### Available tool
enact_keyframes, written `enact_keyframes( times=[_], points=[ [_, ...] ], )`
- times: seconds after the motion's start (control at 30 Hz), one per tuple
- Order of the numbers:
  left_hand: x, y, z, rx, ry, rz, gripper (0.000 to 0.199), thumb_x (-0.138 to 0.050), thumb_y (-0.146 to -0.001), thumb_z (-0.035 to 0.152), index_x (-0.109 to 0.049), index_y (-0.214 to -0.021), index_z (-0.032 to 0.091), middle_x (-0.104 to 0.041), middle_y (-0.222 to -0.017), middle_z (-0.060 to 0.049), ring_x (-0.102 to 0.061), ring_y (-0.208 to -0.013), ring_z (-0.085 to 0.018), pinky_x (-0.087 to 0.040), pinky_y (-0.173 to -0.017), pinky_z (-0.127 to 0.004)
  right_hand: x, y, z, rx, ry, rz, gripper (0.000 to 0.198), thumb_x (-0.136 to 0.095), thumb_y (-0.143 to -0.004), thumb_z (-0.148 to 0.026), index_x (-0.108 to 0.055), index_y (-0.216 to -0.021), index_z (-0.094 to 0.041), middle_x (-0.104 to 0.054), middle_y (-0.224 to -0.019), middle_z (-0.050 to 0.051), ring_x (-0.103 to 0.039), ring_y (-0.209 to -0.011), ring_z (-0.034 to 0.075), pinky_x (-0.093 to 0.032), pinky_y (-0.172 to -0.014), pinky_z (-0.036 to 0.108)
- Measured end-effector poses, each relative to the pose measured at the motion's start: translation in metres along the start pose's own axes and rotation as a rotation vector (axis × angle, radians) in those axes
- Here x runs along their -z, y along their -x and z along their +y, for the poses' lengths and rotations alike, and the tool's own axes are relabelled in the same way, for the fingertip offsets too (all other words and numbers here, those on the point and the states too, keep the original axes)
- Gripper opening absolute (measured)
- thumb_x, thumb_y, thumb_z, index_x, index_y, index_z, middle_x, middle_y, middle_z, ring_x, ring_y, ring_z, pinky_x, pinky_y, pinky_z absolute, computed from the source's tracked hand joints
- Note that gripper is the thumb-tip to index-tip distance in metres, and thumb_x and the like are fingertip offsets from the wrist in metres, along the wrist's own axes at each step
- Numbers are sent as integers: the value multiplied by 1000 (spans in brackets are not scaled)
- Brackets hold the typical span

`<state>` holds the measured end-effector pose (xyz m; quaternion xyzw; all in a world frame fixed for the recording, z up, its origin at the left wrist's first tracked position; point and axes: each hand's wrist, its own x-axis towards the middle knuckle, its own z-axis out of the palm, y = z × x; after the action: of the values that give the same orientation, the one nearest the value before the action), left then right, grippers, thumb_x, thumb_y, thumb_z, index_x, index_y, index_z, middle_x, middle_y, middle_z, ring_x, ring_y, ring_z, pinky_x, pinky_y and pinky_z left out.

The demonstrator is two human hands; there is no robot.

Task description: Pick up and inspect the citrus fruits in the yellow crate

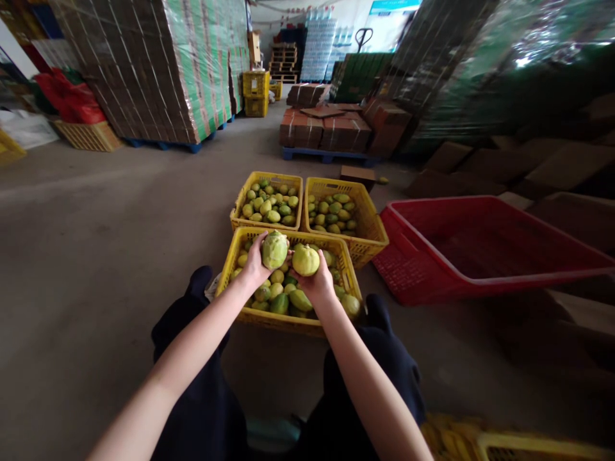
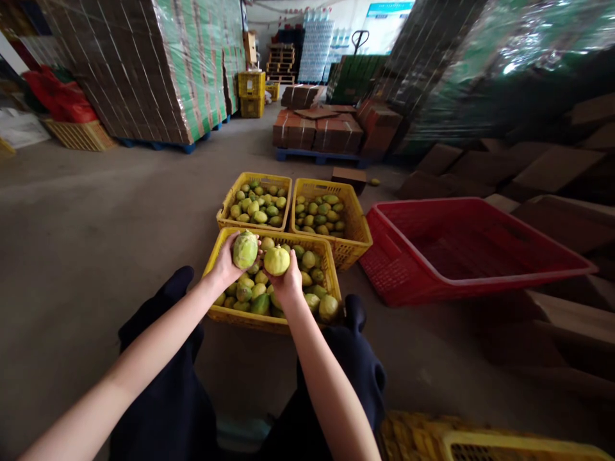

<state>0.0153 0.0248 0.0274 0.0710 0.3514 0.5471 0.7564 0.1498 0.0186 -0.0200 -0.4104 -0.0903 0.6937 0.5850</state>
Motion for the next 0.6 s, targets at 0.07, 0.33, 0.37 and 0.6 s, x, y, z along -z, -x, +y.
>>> enact_keyframes(
  times=[0.07, 0.33, 0.37, 0.6],
  points=[
    [1, 2, 1, -16, -20, -31, 36, -48, -97, 37, -73, -96, 12, -72, -68, -6, -68, -59, -18, -55, -53, -26, -1, 5, -2, -6, -9, -32, 38, -60, -87, -59, -66, -83, -22, -75, -71, 2, -69, -58, 19, -55, -46, 29],
    [4, 6, -4, -134, -225, -132, 27, -56, -90, 28, -75, -75, 15, -72, -63, -6, -69, -57, -18, -51, -53, -25, -7, 27, -8, 131, 42, -232, 42, -66, -80, -59, -66, -66, -19, -69, -66, 3, -69, -62, 20, -56, -51, 29],
    [5, 6, -5, -155, -254, -151, 28, -57, -90, 27, -75, -72, 15, -72, -62, -5, -68, -56, -18, -51, -54, -25, -7, 28, -9, 165, 60, -242, 40, -67, -78, -57, -66, -65, -20, -69, -67, 3, -69, -64, 20, -57, -53, 29],
    [8, 9, -6, -236, -332, -207, 24, -65, -83, 23, -75, -63, 16, -75, -66, -6, -69, -59, -18, -52, -63, -26, -5, 30, -5, 359, 173, -230, 29, -66, -73, -51, -66, -64, -23, -69, -72, 3, -69, -76, 22, -59, -70, 33]
  ],
)
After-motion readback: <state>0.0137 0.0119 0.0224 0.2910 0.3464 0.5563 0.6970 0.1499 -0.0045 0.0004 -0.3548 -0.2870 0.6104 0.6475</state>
